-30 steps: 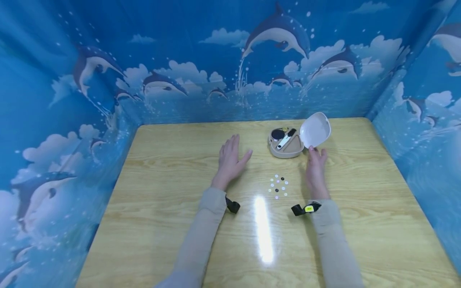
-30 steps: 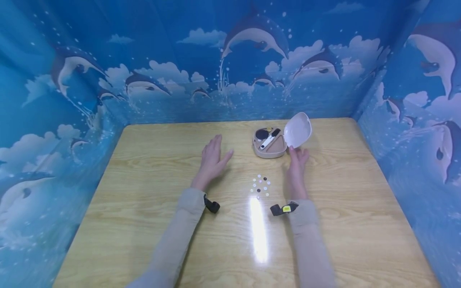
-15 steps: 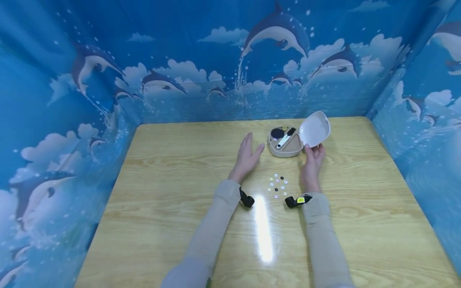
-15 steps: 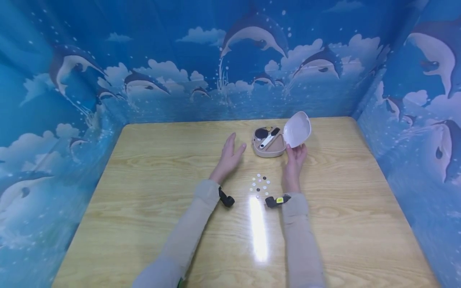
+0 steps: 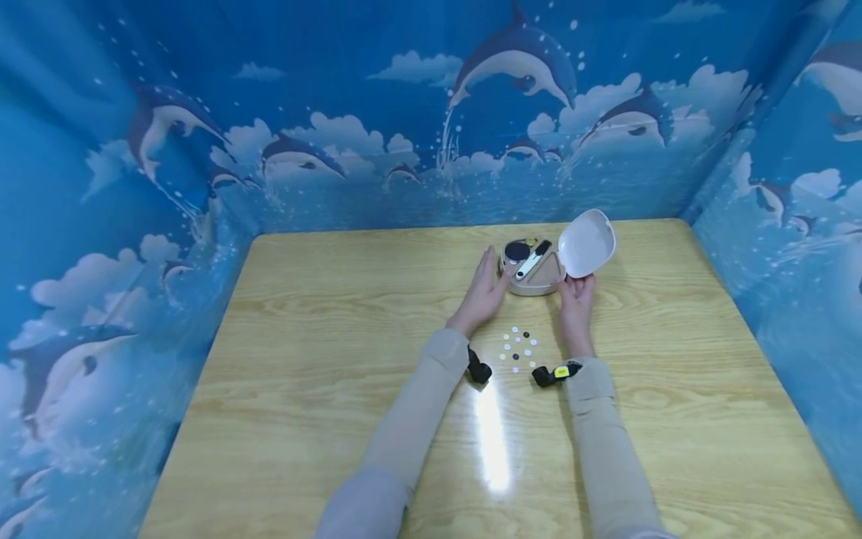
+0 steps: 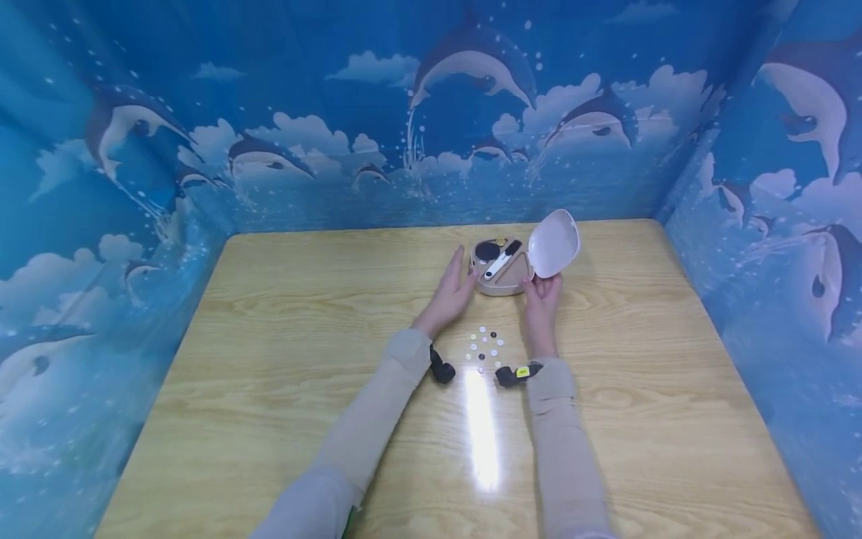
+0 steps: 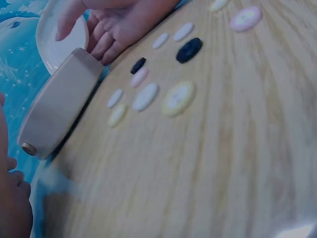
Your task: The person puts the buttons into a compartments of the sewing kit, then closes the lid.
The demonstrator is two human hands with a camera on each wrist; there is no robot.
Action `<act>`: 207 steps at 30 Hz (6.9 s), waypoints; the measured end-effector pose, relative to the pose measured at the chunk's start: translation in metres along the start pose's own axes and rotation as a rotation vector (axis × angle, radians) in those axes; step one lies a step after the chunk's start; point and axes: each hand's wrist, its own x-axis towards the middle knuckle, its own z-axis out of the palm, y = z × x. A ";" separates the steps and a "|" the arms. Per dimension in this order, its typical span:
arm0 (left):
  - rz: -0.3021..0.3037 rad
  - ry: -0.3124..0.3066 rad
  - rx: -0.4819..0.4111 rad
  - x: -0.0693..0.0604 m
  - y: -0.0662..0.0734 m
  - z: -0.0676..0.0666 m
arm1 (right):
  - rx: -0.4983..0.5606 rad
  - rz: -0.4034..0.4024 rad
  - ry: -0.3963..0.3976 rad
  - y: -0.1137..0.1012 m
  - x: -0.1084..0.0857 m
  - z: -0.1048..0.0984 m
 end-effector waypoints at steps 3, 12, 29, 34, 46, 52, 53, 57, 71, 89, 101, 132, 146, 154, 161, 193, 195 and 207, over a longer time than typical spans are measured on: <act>0.013 -0.023 0.044 0.002 -0.004 0.006 | -0.007 0.023 0.002 0.000 0.000 -0.002; 0.102 -0.053 0.202 -0.001 -0.008 0.009 | -0.040 0.070 -0.015 -0.003 -0.002 -0.004; 0.050 -0.073 0.168 -0.002 -0.006 0.004 | -0.021 0.046 -0.009 -0.001 -0.001 -0.001; -0.004 -0.088 0.098 -0.003 -0.001 -0.001 | -0.083 0.091 -0.025 -0.004 0.001 0.001; -0.065 -0.087 0.038 -0.011 0.007 -0.004 | -0.067 0.222 0.023 -0.020 0.011 0.017; -0.103 -0.062 0.026 -0.015 0.008 -0.008 | -0.094 0.291 -0.025 -0.027 0.011 0.026; -0.111 -0.057 0.028 -0.016 0.008 -0.008 | -0.096 0.295 -0.034 -0.027 0.011 0.027; -0.130 -0.036 0.029 -0.018 0.007 -0.011 | -0.040 0.308 -0.072 -0.026 0.013 0.031; -0.167 0.016 0.005 -0.030 0.003 -0.024 | -0.014 0.373 -0.161 -0.021 0.023 0.045; -0.232 0.040 -0.018 -0.053 -0.002 -0.039 | 0.044 0.562 -0.186 -0.024 0.032 0.077; -0.281 0.074 -0.073 -0.070 0.001 -0.043 | -0.052 0.403 -0.272 -0.008 0.028 0.093; -0.318 0.308 -0.222 -0.121 0.011 -0.044 | -0.192 0.353 -0.273 0.018 -0.006 0.124; -0.292 0.388 -0.169 -0.134 -0.005 -0.069 | -0.253 0.324 -0.319 0.023 -0.010 0.130; -0.208 0.289 -0.071 -0.123 -0.028 -0.091 | -0.285 0.336 -0.341 0.024 -0.014 0.133; -0.154 0.171 -0.005 -0.115 -0.044 -0.106 | -0.305 0.309 -0.371 0.025 -0.019 0.137; -0.100 0.200 0.079 -0.126 -0.054 -0.106 | -0.489 0.243 -0.422 0.016 -0.056 0.151; -0.105 0.215 0.095 -0.129 -0.052 -0.103 | -0.516 0.230 -0.423 0.018 -0.061 0.150; -0.126 0.257 0.129 -0.144 -0.040 -0.087 | -0.633 0.283 -0.440 0.007 -0.085 0.141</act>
